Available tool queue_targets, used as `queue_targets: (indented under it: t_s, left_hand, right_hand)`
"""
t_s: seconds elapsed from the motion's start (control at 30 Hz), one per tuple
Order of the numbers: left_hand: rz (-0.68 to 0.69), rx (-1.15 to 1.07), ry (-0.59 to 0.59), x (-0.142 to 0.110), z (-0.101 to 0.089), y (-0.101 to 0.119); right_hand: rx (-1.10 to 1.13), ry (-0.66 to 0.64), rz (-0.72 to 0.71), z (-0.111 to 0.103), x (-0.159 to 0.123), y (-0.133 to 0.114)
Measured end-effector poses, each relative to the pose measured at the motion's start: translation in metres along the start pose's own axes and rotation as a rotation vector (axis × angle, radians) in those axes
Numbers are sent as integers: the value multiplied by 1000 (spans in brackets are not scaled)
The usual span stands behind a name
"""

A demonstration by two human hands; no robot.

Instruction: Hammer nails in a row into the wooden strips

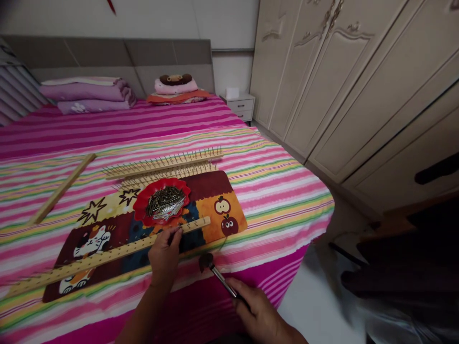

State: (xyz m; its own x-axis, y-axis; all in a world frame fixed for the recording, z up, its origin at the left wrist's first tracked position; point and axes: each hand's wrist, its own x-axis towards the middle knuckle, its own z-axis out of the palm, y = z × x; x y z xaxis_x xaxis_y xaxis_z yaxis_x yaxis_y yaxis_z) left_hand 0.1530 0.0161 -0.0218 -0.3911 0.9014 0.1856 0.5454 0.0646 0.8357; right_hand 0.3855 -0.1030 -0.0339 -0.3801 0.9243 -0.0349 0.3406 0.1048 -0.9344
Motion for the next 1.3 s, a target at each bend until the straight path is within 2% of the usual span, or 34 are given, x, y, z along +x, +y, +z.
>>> queue_targets:
  t_s: [0.1, 0.2, 0.33, 0.5, 0.67, 0.77, 0.87, 1.03, 1.17, 1.23, 1.3]
  left_hand:
    - [102, 38, -3, 0, 3, -4]
    - [144, 66, -7, 1, 5, -7]
    - [152, 83, -4, 2, 6, -10]
    - [184, 77, -2, 0, 7, -13]
    - [193, 128, -10, 0, 6, -13]
    - [202, 97, 8, 0, 8, -14]
    - [197, 66, -13, -2, 6, -14]
    - [259, 138, 5, 0, -17, -2]
    - [277, 316, 52, 33, -43, 14]
    - [232, 458, -31, 56, -49, 20]
    - [181, 615, -188, 76, -47, 24]
  right_hand:
    - [108, 36, 55, 1, 4, -19]
    - [256, 32, 80, 0, 20, -44]
    - [201, 78, 7, -1, 50, -68]
    - [109, 86, -58, 1, 74, -79]
    - [113, 42, 0, 1, 65, -83]
    - [124, 66, -10, -2, 49, -76]
    - [84, 73, -4, -4, 33, -54]
    - [-71, 54, -79, -4, 13, -12]
    - [-179, 29, -154, -2, 3, 8]
    - [-220, 30, -197, -1, -1, 14]
    - [-244, 27, -218, 1, -2, 18]
